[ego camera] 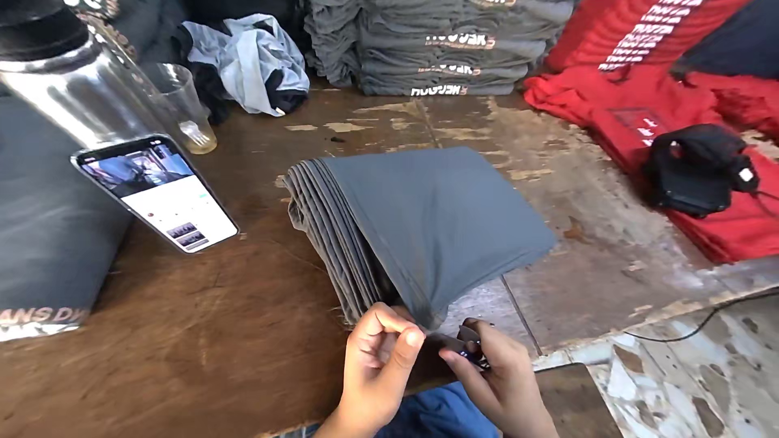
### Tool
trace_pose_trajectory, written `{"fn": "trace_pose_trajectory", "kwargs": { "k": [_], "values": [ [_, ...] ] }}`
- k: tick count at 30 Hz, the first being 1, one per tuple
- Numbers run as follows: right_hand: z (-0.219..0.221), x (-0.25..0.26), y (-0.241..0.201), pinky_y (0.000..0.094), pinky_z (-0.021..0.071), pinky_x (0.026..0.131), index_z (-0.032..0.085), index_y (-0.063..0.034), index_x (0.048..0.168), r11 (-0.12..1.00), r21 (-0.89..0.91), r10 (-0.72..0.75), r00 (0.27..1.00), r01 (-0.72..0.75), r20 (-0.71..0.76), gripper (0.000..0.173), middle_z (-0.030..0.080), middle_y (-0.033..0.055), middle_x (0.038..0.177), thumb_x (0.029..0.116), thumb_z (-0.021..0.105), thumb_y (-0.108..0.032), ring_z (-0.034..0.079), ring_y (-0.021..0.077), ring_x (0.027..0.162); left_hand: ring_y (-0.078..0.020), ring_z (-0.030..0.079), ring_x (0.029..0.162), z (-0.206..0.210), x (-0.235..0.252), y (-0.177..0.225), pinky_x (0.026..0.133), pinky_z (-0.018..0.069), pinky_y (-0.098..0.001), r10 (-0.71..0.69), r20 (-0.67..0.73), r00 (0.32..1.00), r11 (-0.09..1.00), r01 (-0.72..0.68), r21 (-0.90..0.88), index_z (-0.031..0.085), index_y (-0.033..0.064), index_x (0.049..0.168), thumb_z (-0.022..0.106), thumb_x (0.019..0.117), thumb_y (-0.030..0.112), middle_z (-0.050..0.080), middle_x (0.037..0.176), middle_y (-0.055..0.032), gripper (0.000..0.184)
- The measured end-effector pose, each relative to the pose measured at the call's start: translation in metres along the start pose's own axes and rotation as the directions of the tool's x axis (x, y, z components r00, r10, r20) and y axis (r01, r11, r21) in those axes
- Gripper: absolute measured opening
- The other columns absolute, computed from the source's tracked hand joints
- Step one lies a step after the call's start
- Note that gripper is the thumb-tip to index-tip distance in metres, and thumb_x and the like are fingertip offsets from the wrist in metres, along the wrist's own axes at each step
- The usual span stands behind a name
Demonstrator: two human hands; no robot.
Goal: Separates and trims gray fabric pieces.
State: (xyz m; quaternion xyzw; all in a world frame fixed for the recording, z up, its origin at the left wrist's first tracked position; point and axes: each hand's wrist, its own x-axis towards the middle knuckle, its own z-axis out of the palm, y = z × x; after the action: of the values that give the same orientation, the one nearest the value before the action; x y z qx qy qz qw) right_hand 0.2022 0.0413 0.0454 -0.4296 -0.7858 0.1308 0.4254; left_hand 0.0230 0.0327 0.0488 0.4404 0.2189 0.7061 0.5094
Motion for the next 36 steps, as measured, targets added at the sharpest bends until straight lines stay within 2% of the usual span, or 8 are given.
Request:
{"fn": "trace_pose_trajectory", "kwargs": {
  "k": [6,11,18,22,25,28,31,36],
  "values": [
    [0.000,0.002,0.001,0.0153,0.0410,0.056,0.054,-0.0064,0.087,1.000,0.026,0.018,1.000,-0.017,-0.015,0.046,0.050,0.0009,0.067,0.1049,0.051,-0.049,0.048,0.0015,0.060,-0.0013,0.065,0.103,0.002,0.003,0.004,0.093,0.0546,-0.0205,0.079,0.041,0.996,0.996,-0.081,0.045,0.065,0.0152,0.116,0.068,0.0948,0.003,0.068,0.109,0.0077,0.025],
    [0.004,0.011,-0.005,0.0117,0.0493,0.066,0.055,-0.0139,0.098,0.935,0.355,0.038,0.997,-0.010,-0.073,0.026,0.062,-0.0032,0.087,0.1016,0.064,-0.039,0.059,-0.0026,0.076,-0.0046,0.060,0.117,-0.008,0.017,0.010,0.104,0.0495,-0.0243,0.187,0.202,0.961,0.876,-0.256,0.408,0.065,0.0067,0.127,0.060,0.0955,0.006,0.067,0.122,0.0022,0.032],
    [0.009,0.016,0.002,0.0112,0.0452,0.067,0.055,-0.0092,0.098,0.951,0.308,0.046,0.997,-0.027,-0.055,0.033,0.056,-0.0021,0.083,0.1025,0.060,-0.042,0.053,-0.0038,0.075,-0.0035,0.065,0.110,-0.007,0.030,0.002,0.097,0.0536,-0.0194,0.305,0.245,0.920,0.687,-0.390,0.612,0.064,0.0059,0.121,0.072,0.0908,0.000,0.069,0.116,-0.0016,0.032],
    [0.012,0.014,0.008,0.0100,0.0417,0.065,0.053,-0.0087,0.093,0.958,0.285,0.039,0.997,-0.020,-0.060,0.032,0.050,-0.0028,0.077,0.1029,0.060,-0.039,0.048,-0.0048,0.070,-0.0030,0.066,0.101,-0.004,0.034,0.003,0.089,0.0567,-0.0187,0.249,0.153,0.956,0.801,-0.293,0.522,0.071,0.0046,0.113,0.072,0.0933,0.004,0.070,0.108,-0.0014,0.020],
    [0.011,0.015,0.008,0.0120,0.0393,0.059,0.053,-0.0076,0.085,0.977,0.210,0.025,0.999,-0.016,-0.042,0.036,0.049,-0.0013,0.070,0.1019,0.061,-0.038,0.046,-0.0022,0.063,-0.0025,0.067,0.095,-0.003,0.032,0.005,0.084,0.0579,-0.0201,0.038,0.011,0.999,0.964,-0.039,0.262,0.076,0.0079,0.107,0.066,0.0958,0.000,0.072,0.104,0.0035,0.017],
    [0.012,0.015,0.005,0.0138,0.0376,0.053,0.055,-0.0071,0.079,0.993,0.113,0.032,0.999,-0.030,-0.019,0.040,0.049,-0.0017,0.063,0.0998,0.063,-0.040,0.045,-0.0010,0.057,-0.0060,0.069,0.091,-0.002,0.031,0.013,0.086,0.0586,-0.0247,-0.202,-0.082,0.976,0.979,0.202,-0.012,0.077,0.0075,0.103,0.061,0.0973,-0.002,0.074,0.103,0.0006,0.019],
    [0.015,0.013,0.003,0.0164,0.0367,0.051,0.055,-0.0078,0.077,0.996,0.077,0.041,0.999,-0.040,-0.018,0.043,0.047,-0.0020,0.061,0.1017,0.060,-0.043,0.044,0.0007,0.054,-0.0087,0.071,0.093,0.001,0.029,0.015,0.089,0.0589,-0.0270,-0.283,-0.116,0.952,0.948,0.259,-0.186,0.077,0.0046,0.104,0.064,0.0962,-0.002,0.075,0.104,-0.0041,0.017],
    [0.014,0.014,0.001,0.0196,0.0378,0.050,0.057,-0.0075,0.079,0.999,0.029,0.045,0.999,-0.045,0.001,0.045,0.048,-0.0014,0.060,0.1048,0.053,-0.044,0.045,0.0031,0.053,-0.0091,0.071,0.093,0.001,0.025,0.015,0.088,0.0596,-0.0267,-0.278,-0.125,0.952,0.944,0.247,-0.218,0.078,0.0042,0.106,0.068,0.0944,0.001,0.075,0.106,-0.0049,0.016]
  ]
}}
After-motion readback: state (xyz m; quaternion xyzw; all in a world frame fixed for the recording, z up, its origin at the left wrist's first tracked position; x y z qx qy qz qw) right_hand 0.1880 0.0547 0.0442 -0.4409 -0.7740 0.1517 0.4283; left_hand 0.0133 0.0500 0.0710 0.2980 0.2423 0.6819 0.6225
